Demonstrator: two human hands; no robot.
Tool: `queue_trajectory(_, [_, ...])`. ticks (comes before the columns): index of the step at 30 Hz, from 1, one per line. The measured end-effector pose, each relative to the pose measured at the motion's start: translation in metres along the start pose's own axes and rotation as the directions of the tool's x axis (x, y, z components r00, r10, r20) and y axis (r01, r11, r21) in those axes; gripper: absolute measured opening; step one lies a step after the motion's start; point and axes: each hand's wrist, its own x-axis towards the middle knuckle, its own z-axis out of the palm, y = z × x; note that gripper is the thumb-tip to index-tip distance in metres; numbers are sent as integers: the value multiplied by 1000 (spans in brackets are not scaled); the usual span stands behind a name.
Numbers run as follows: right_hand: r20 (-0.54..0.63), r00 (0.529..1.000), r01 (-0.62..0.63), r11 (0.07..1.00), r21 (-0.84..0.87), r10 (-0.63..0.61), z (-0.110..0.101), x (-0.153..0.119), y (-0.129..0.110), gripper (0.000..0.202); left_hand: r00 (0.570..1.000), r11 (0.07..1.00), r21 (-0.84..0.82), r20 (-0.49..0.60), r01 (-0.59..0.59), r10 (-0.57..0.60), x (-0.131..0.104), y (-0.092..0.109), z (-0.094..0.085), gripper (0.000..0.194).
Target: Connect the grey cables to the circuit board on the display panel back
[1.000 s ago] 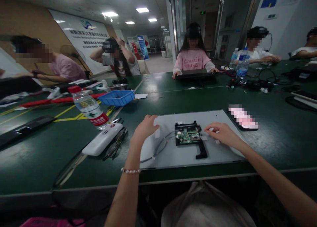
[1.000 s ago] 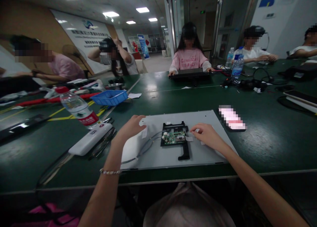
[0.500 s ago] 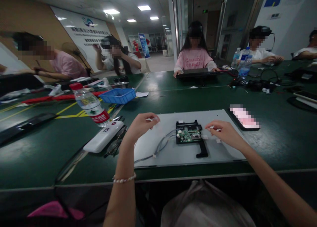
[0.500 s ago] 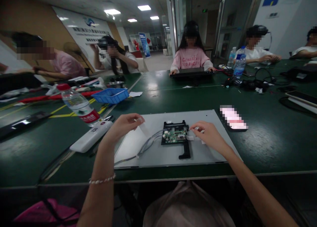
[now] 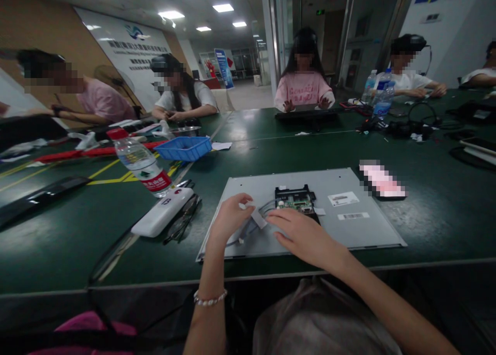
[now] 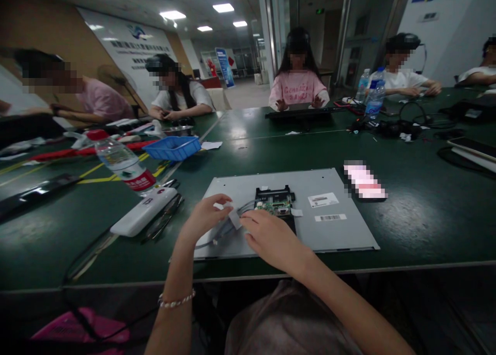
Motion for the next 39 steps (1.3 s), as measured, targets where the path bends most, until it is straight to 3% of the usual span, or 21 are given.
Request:
queue_trajectory(3, [60,995,82,993,-79,-77,9,4,-9,32,977,986,168,-210,-5,40,-17,11,0,36])
queue_trajectory(5, [83,991,115,986,-116,-106,15,6,-11,31,951,971,237,-292,-32,103,-30,21,2,34])
queue_trajectory(8, [117,986,131,982,-134,-116,24,6,-9,34,959,946,297,-205,-131,198,-43,32,12,27])
queue_trajectory(12, [152,982,134,984,-119,-116,31,1,-7,42,992,950,299,-57,-94,116,-49,28,31,30])
queue_trajectory(16, [142,984,127,985,-118,-110,33,-5,-11,50,997,950,309,-46,-38,55,-50,17,39,31])
queue_trajectory(21, [142,984,119,991,-60,-110,16,-15,-14,42,991,936,338,-54,-100,125,-51,13,38,34])
queue_trajectory(24, [99,992,82,997,-15,-80,-10,-25,-2,38,984,937,328,-85,-119,155,-50,15,38,37])
queue_trajectory(28, [-17,994,-109,993,-36,108,-44,-38,39,32,956,941,304,-195,-152,218,-50,21,38,34])
queue_trajectory(31, [-24,975,-222,974,-46,221,-59,-43,70,25,925,940,277,-263,-198,273,-56,28,35,22])
queue_trajectory(35, [55,970,-229,968,-102,235,-62,-46,91,20,928,908,318,-163,-272,335,-68,34,32,22])
queue_trajectory(39, [117,970,-202,973,-113,215,-54,-47,91,19,953,870,439,-88,-223,289,-72,34,31,23])
